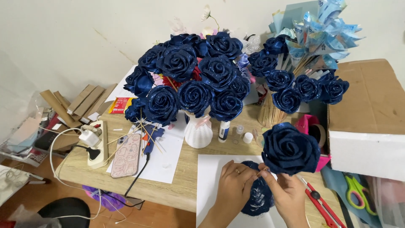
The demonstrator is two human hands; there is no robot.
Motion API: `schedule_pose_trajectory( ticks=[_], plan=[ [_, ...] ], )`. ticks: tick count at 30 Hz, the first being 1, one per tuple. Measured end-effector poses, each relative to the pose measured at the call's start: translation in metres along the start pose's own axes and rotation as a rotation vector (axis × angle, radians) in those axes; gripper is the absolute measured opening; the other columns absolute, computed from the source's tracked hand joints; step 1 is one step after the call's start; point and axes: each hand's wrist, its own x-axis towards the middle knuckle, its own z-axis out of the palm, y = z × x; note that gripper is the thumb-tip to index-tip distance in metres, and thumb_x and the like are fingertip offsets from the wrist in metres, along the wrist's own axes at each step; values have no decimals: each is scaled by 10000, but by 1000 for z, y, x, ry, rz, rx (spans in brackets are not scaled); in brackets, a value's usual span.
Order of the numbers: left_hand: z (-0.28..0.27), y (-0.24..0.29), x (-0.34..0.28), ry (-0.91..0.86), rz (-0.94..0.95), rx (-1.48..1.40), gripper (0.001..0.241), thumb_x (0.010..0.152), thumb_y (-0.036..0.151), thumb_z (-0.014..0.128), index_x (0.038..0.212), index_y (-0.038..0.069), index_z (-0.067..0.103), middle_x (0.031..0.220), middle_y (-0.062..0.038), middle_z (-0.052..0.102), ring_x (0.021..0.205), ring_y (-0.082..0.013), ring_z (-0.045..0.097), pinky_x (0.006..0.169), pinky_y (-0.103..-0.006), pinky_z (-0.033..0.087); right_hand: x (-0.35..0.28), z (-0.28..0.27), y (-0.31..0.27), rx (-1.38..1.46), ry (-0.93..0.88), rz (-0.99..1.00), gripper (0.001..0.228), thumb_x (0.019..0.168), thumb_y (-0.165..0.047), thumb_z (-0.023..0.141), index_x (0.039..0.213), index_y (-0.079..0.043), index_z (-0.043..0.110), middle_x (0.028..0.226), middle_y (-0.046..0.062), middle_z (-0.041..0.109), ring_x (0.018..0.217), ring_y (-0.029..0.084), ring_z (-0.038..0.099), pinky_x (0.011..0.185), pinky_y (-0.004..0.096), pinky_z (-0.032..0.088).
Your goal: The person applies glue to a blue fabric rose and then uses a wooden stick to roll the rose in a pile of blue glitter on a white sheet of paper. They then place the finished glittered rose into a white vase containing other similar roses.
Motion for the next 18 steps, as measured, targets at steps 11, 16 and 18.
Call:
schedule_pose_trajectory(
  ticks=[11,16,18],
  plan=[
    [-22,-6,16,-127,-133,-68,303,951,330,644,1184,140,683,1059,6,718,1021,-255,640,966,-410,424,4,3,-20,-131,-38,-262,71,902,-9,656,936,23,710,1001,151,732,991,225,693,959,326,541],
    [-53,-26,39,298,-707,-418,484,898,215,679,1334,105,499,1365,-77,576,1325,-238,544,1027,-329,479,5,-7,-23,-153,13,-221,90,913,-29,667,972,19,717,962,142,724,992,242,693,973,353,580],
    [-44,-68,47,394,-612,-263,670,848,272,731,1391,65,397,1395,-122,477,1351,-291,447,1083,-417,389,6,-10,-18,-136,4,-246,91,913,-4,662,986,26,707,966,148,718,991,238,689,976,345,581]
  ],
)
